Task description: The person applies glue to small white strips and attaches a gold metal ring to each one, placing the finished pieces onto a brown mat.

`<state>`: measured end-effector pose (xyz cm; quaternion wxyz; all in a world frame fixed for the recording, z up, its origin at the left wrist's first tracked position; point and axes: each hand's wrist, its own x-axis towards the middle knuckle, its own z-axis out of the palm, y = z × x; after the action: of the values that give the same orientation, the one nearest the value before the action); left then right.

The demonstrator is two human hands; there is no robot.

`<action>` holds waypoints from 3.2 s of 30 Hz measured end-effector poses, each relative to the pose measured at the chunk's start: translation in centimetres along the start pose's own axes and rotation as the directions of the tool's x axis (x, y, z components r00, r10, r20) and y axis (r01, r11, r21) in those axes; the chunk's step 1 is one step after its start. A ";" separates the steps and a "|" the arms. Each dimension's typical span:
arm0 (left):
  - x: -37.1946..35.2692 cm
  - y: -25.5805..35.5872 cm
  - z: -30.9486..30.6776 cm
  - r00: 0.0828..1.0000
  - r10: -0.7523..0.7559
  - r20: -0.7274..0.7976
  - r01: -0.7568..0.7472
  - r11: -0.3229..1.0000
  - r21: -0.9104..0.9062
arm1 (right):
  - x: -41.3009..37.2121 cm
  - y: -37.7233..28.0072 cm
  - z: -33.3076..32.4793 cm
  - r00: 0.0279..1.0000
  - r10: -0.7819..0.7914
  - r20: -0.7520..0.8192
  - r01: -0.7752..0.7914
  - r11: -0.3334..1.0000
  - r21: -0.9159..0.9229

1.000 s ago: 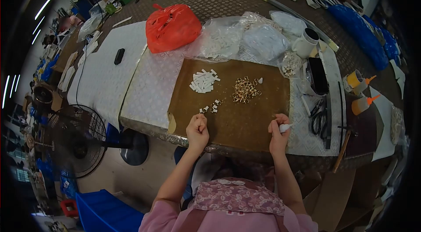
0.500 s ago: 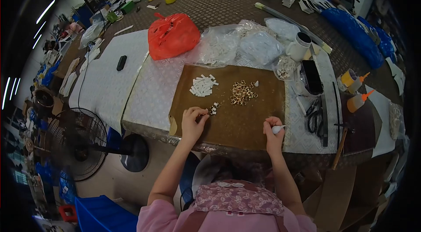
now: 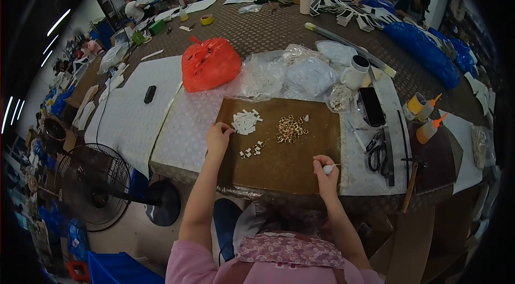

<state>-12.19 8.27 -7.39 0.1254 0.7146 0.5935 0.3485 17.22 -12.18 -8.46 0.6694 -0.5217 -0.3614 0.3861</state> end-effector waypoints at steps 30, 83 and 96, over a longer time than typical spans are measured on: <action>-6.8 15.0 6.4 0.919 0.343 0.194 -0.281 0.916 -0.288 | 0.5 0.8 -1.0 0.996 0.054 0.066 -0.062 0.989 0.133; -12.7 19.1 -0.9 0.615 0.188 0.766 0.701 0.313 -0.640 | -4.1 -8.0 -0.4 0.964 0.167 0.207 -0.196 0.972 0.130; -13.8 19.9 -0.4 0.810 0.238 0.537 0.373 0.498 -0.783 | -4.7 -7.0 -0.1 0.976 0.067 0.209 -0.075 0.997 0.031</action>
<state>1.97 -9.97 -0.08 0.6542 0.5978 0.2980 0.3548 16.20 -17.47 -2.03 0.6236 -0.4780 -0.4030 0.4692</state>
